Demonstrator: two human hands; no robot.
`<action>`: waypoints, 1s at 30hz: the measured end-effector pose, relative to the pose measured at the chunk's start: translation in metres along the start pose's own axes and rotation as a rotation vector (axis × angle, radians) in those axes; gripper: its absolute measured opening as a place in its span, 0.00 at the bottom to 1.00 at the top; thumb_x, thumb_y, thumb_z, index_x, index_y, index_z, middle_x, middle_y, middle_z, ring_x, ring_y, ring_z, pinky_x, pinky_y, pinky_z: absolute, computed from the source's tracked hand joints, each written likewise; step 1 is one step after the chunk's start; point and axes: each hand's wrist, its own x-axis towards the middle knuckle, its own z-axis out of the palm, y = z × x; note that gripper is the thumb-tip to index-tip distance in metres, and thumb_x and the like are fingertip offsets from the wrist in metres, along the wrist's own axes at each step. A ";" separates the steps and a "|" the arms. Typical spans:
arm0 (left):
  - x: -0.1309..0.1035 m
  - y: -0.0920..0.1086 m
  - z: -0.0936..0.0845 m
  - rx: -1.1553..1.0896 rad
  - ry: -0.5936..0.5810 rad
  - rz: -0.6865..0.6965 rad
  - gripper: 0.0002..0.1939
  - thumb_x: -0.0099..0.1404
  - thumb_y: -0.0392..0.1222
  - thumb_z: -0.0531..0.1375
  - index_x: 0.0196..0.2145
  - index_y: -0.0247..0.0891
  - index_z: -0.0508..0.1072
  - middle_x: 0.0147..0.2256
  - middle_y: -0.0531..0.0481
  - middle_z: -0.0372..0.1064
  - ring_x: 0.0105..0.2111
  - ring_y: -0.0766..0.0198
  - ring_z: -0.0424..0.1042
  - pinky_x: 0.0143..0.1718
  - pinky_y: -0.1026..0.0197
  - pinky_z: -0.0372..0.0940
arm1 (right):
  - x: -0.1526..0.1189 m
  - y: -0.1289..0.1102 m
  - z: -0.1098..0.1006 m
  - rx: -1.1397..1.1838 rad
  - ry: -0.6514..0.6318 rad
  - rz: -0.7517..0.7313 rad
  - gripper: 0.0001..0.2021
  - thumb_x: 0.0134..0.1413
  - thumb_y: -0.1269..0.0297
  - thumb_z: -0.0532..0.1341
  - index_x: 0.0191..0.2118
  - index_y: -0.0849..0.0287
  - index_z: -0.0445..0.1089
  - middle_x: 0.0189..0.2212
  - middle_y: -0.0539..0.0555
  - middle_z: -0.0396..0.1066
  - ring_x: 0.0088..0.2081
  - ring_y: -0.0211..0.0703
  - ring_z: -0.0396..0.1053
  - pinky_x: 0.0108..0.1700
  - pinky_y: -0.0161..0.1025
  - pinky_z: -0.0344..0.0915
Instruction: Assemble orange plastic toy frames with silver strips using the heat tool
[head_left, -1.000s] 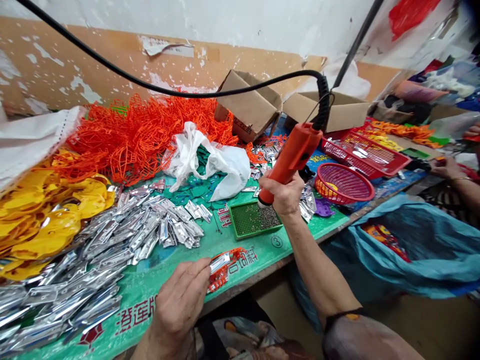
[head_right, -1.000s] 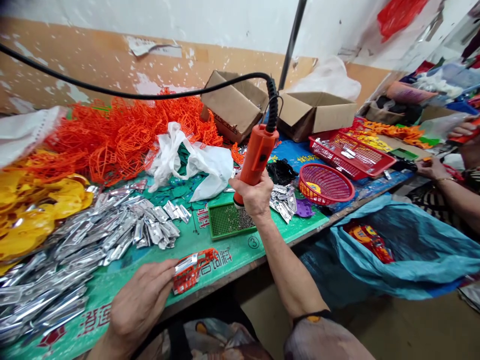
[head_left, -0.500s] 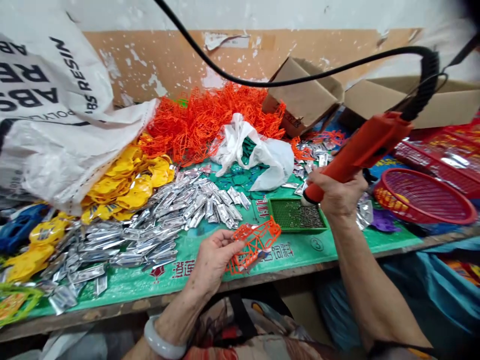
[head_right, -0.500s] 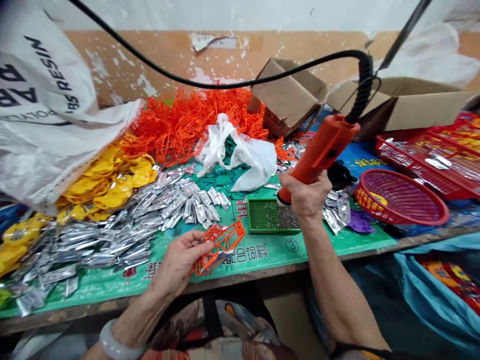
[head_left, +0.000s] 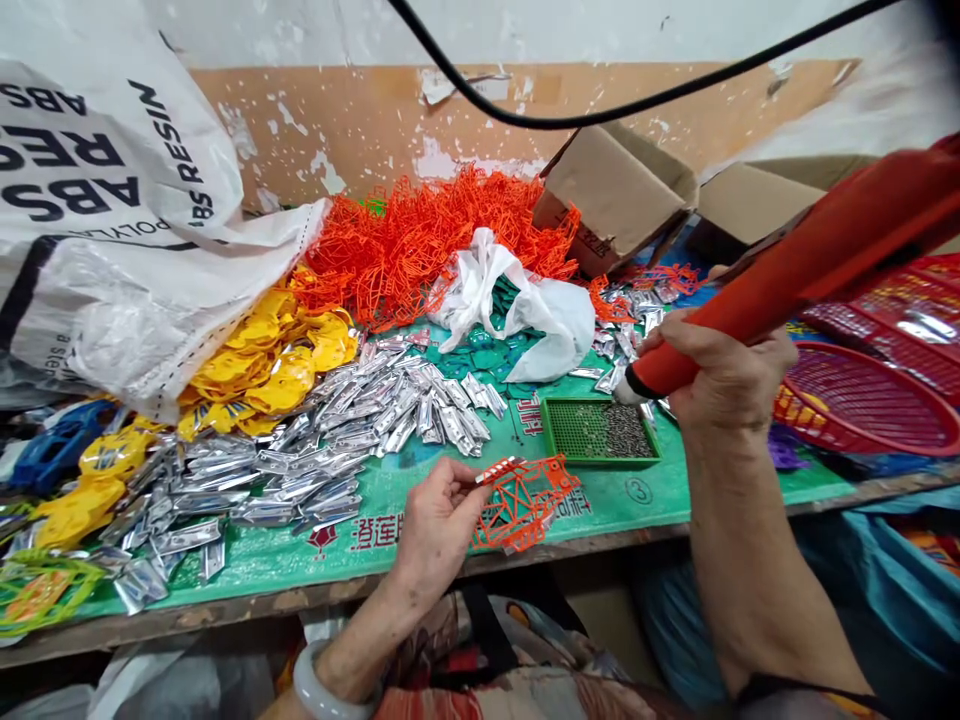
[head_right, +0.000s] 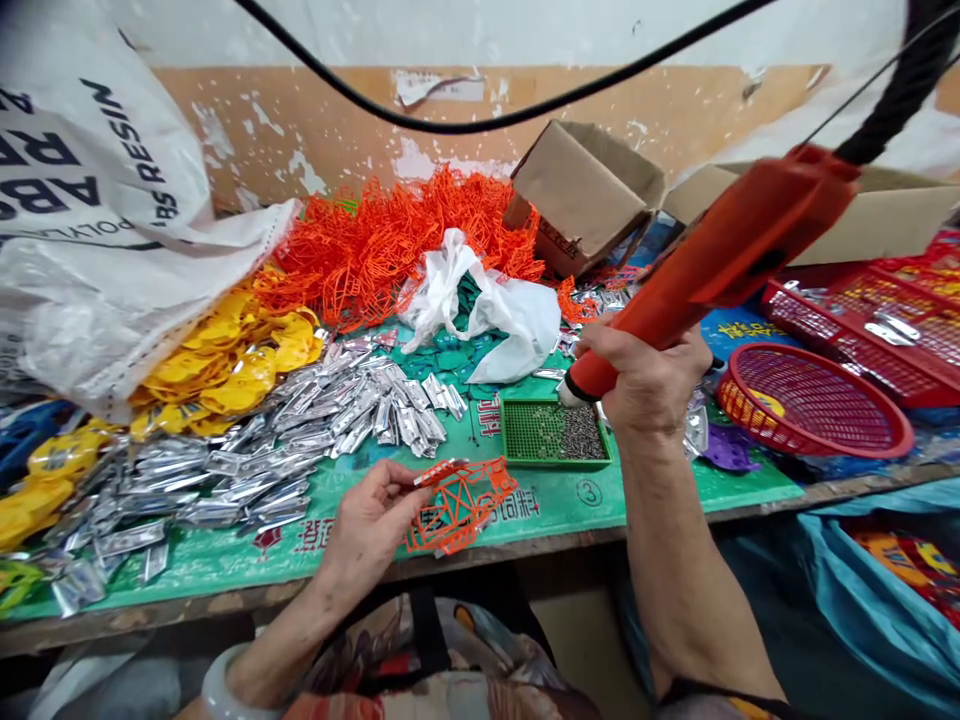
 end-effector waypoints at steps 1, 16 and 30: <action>-0.001 -0.002 0.000 0.083 0.000 0.066 0.04 0.59 0.40 0.62 0.31 0.38 0.72 0.27 0.51 0.76 0.26 0.63 0.74 0.27 0.63 0.66 | -0.002 -0.007 0.003 0.026 -0.014 0.024 0.19 0.32 0.74 0.67 0.36 0.57 0.69 0.18 0.44 0.70 0.17 0.40 0.66 0.22 0.40 0.65; -0.008 -0.004 -0.006 0.692 -0.074 1.124 0.12 0.64 0.22 0.55 0.42 0.33 0.69 0.44 0.35 0.76 0.38 0.56 0.72 0.37 0.54 0.70 | -0.067 -0.064 0.053 0.256 -0.354 0.455 0.06 0.35 0.67 0.71 0.23 0.56 0.73 0.23 0.47 0.68 0.24 0.38 0.66 0.29 0.41 0.69; -0.009 -0.005 -0.009 0.692 -0.069 1.160 0.12 0.64 0.23 0.55 0.43 0.34 0.69 0.44 0.33 0.77 0.38 0.55 0.72 0.36 0.54 0.71 | -0.079 -0.055 0.058 0.220 -0.443 0.511 0.05 0.38 0.66 0.70 0.22 0.56 0.73 0.19 0.48 0.66 0.25 0.41 0.66 0.26 0.39 0.66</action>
